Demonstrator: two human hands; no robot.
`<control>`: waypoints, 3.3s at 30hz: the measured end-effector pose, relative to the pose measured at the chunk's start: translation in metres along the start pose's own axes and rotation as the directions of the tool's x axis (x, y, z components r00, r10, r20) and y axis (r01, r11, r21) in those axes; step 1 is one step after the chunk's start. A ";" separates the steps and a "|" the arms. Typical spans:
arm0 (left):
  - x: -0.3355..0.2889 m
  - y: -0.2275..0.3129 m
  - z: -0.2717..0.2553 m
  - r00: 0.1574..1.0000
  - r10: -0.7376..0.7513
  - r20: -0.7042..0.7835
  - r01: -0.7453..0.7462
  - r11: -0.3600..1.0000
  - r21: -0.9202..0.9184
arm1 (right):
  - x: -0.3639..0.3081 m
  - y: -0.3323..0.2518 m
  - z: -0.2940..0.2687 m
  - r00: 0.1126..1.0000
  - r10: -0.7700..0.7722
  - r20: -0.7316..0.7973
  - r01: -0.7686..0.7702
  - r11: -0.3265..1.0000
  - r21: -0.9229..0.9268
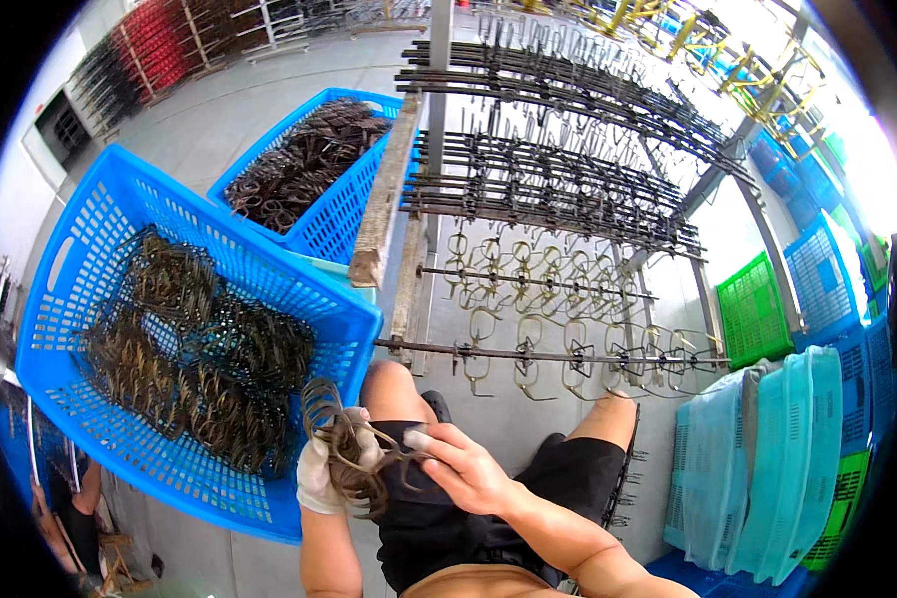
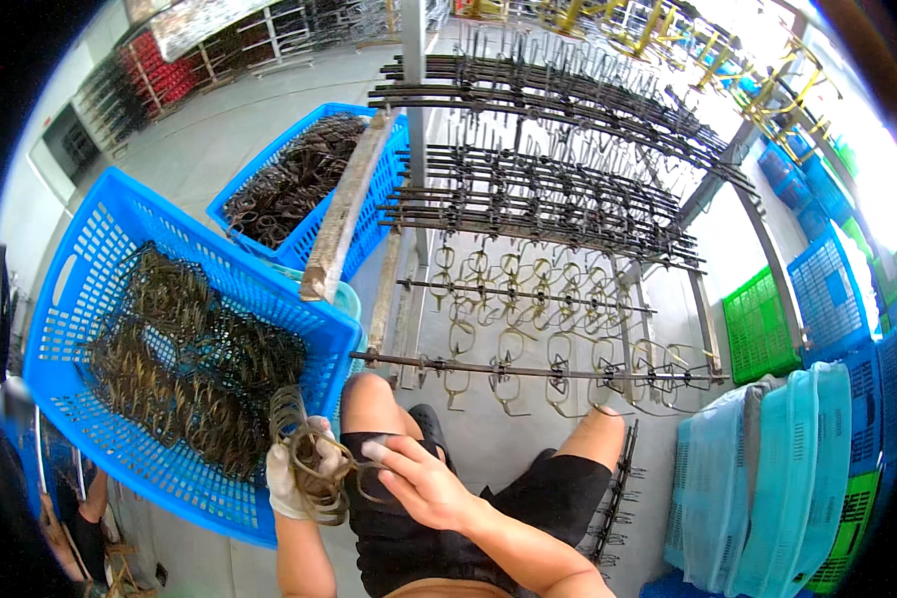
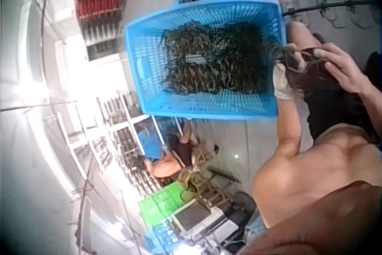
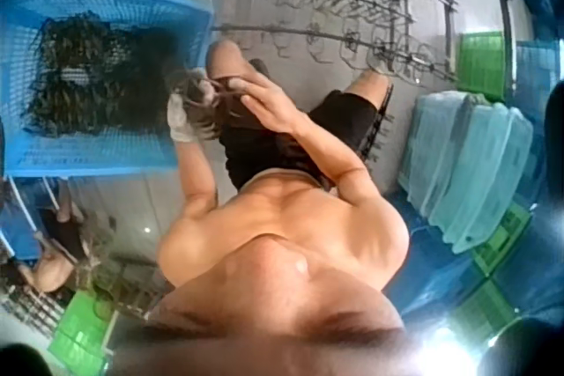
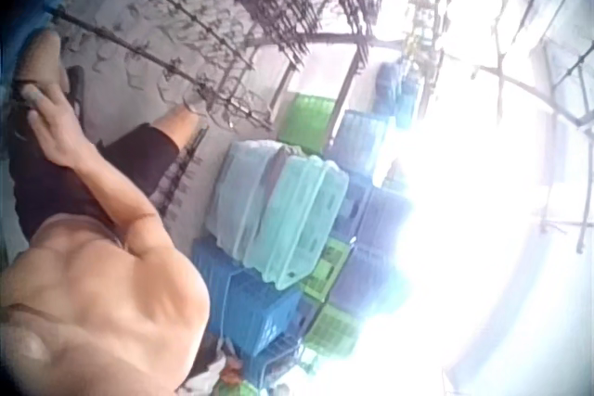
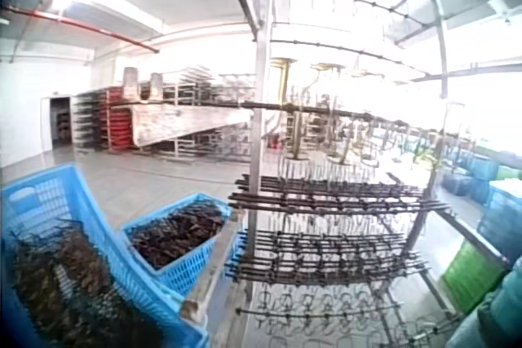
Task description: The person picks up metal rings from a blue basket and hangs them one by one onto a metal rack. The person continues to fill the rack with the metal rings.
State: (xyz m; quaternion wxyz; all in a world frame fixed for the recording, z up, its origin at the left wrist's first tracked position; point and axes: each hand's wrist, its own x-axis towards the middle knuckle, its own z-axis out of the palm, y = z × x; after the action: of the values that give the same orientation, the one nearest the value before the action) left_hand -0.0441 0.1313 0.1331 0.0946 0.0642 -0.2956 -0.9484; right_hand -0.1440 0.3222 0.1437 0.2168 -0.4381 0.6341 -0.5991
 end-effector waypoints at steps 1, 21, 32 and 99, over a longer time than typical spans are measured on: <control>0.002 -0.005 0.006 0.999 -0.037 -0.015 0.034 0.989 -0.145 | -0.010 0.001 -0.008 0.995 0.078 0.065 -0.087 0.985 0.149; -0.003 -0.022 0.018 0.923 0.202 -0.326 -0.175 0.978 0.109 | 0.051 0.076 0.021 0.520 0.470 -0.714 -0.295 0.882 0.367; 0.008 -0.010 0.039 0.864 0.194 -0.464 -0.110 0.973 0.203 | 0.054 0.066 0.022 0.515 0.196 -0.835 -0.311 0.950 0.032; 0.015 -0.079 0.106 0.998 -0.054 0.010 0.051 0.975 0.217 | -0.041 0.084 -0.116 0.248 0.357 -0.901 -0.104 0.934 0.342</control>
State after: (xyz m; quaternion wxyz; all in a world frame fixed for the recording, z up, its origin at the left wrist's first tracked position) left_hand -0.0888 0.2496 0.1733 0.0596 0.0745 -0.3962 -0.9132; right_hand -0.2404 0.4136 0.0752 -0.0730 0.1304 0.6260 -0.7653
